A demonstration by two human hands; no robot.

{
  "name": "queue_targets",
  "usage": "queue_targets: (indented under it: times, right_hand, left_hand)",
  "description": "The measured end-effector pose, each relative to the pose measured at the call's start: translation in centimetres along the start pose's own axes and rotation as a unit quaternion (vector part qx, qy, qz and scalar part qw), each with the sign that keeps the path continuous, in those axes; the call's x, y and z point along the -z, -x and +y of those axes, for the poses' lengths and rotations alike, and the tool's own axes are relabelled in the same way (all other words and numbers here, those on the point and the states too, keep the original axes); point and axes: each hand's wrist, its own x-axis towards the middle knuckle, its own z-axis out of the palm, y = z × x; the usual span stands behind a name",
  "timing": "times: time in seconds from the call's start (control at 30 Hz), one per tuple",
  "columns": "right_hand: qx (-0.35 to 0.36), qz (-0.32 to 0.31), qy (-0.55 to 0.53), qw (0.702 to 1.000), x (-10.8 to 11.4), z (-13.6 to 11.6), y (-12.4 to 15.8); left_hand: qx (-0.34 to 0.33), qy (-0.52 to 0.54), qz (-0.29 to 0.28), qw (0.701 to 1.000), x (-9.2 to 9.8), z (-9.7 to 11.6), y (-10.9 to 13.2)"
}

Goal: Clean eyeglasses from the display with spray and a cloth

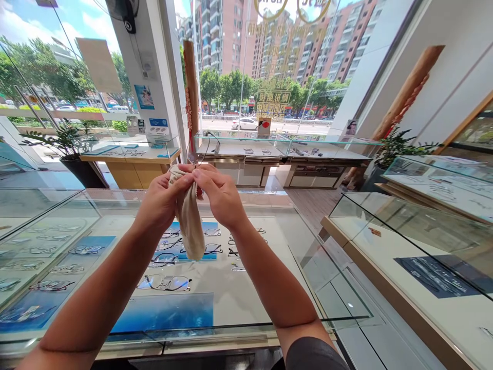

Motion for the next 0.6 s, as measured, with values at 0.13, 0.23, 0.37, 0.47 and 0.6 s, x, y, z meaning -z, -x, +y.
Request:
queue_targets:
  times: [0.13,0.23,0.37,0.47,0.6]
  right_hand:
    - [-0.02,0.026,-0.032,0.999,-0.24,0.39,0.0]
    - [-0.023,0.04,-0.042,0.998,-0.21,0.76,0.0]
    - [-0.02,0.1,-0.053,0.993,-0.02,1.02,-0.13]
    - [-0.019,0.145,-0.081,0.986,0.15,0.97,-0.3]
    - [-0.009,0.191,-0.082,0.978,0.5,0.76,-0.48]
  left_hand:
    - [0.018,0.013,0.002,1.0,0.09,-0.1,-0.11]
    - [0.014,0.011,-0.013,1.0,0.03,-0.2,-0.11]
    - [0.007,-0.041,-0.051,0.998,0.2,-0.4,-0.22]
    - [0.009,-0.078,-0.088,0.993,0.43,-0.44,-0.33]
    - [-0.001,-0.088,-0.092,0.992,0.39,-0.24,-0.3]
